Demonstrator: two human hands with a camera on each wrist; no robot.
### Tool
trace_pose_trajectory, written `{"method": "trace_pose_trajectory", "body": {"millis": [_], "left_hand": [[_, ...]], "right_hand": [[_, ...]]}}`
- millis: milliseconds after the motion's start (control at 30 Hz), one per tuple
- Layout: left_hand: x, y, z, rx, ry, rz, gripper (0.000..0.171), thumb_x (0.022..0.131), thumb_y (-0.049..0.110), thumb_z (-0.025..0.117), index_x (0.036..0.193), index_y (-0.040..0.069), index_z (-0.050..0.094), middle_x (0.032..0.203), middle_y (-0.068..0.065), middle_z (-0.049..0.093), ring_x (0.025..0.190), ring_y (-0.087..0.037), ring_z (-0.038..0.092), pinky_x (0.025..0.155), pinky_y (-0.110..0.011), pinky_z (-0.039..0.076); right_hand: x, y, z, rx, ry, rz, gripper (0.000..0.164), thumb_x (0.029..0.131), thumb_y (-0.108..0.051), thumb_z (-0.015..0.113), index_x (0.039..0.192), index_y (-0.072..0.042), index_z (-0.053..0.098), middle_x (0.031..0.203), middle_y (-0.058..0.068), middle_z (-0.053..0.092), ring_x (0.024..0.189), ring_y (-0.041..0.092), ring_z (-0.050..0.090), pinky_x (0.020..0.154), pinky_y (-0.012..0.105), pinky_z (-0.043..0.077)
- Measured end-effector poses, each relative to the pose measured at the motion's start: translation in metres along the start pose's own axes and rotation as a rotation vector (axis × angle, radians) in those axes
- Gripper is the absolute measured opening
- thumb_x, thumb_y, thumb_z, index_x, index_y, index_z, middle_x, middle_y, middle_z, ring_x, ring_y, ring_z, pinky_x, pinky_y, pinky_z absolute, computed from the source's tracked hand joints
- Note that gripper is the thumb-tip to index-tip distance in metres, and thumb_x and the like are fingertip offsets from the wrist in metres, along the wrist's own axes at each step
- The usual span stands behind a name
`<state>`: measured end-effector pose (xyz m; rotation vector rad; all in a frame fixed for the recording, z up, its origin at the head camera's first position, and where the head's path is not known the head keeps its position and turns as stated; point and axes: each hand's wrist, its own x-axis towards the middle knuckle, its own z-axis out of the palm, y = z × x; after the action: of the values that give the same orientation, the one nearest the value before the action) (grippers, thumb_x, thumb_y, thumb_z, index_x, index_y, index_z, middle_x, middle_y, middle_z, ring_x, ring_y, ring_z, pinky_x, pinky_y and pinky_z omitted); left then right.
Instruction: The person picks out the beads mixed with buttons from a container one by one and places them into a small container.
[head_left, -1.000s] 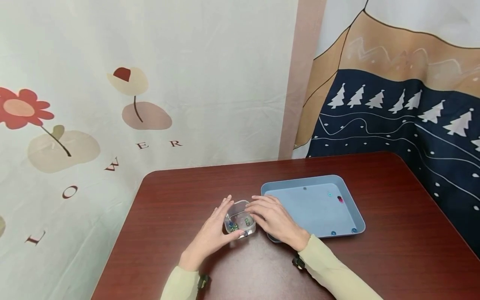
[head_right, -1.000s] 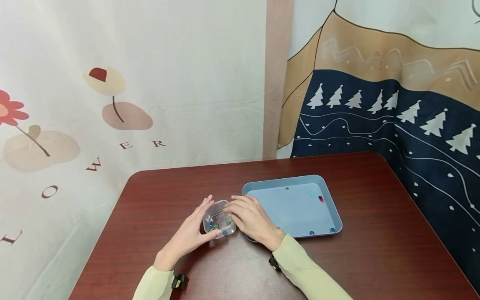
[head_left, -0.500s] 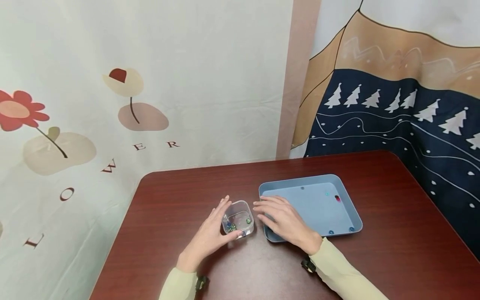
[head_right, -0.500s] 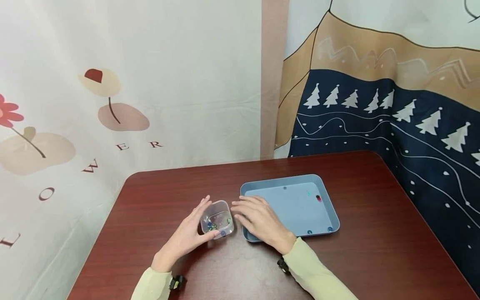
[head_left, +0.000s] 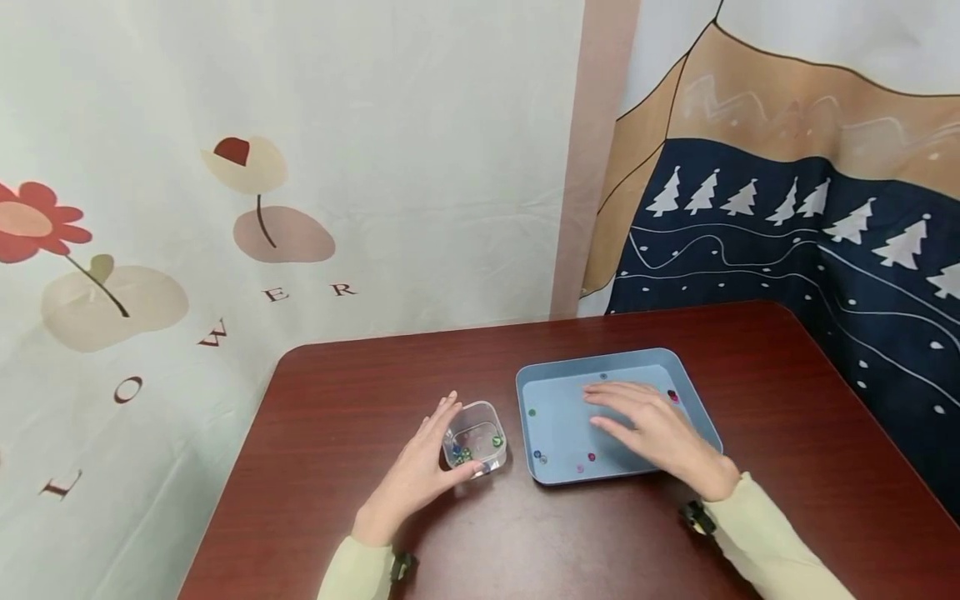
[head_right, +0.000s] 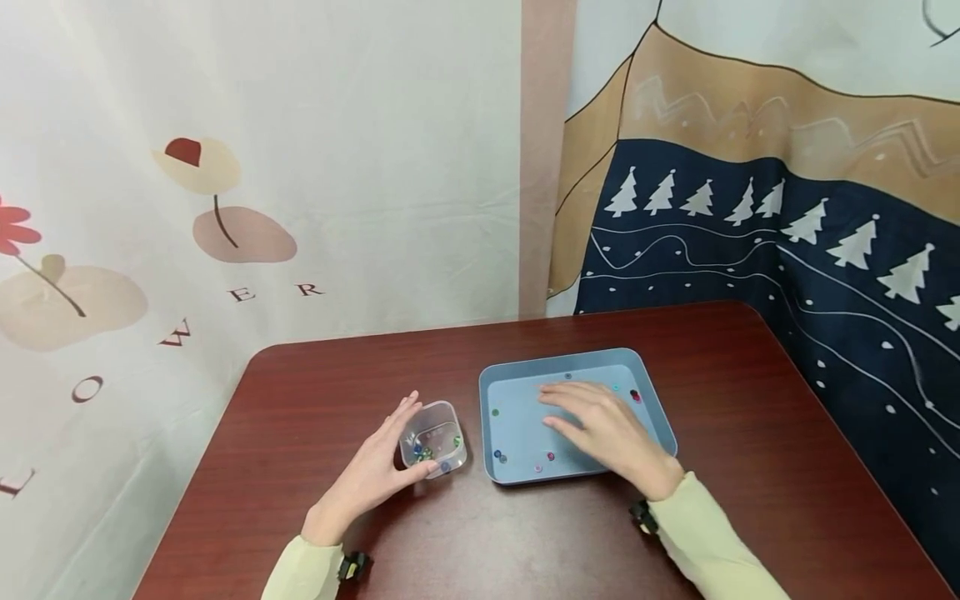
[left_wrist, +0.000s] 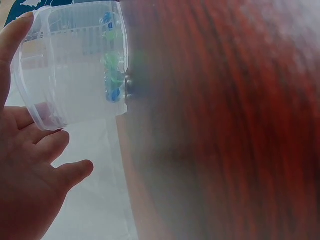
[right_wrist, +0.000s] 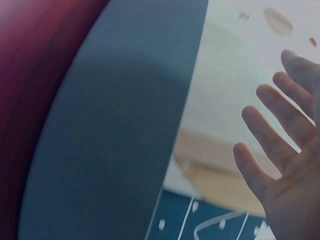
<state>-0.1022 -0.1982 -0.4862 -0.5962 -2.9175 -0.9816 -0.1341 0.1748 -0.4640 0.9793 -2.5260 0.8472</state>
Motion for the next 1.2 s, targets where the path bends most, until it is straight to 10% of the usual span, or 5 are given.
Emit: {"method": "trace_pose_trajectory", "body": {"millis": [1200], "left_hand": [[0.001, -0.004, 0.001, -0.008, -0.005, -0.010, 0.095, 0.085, 0.046, 0.084, 0.158, 0.004, 0.039, 0.170, -0.007, 0.027, 0.157, -0.021, 0.021, 0.125, -0.055, 0.022]], "right_hand": [[-0.044, 0.049, -0.051, -0.122, -0.400, 0.094, 0.034, 0.085, -0.025, 0.086, 0.117, -0.015, 0.077, 0.114, -0.006, 0.074, 0.107, 0.021, 0.068, 0.092, 0.049, 0.060]]}}
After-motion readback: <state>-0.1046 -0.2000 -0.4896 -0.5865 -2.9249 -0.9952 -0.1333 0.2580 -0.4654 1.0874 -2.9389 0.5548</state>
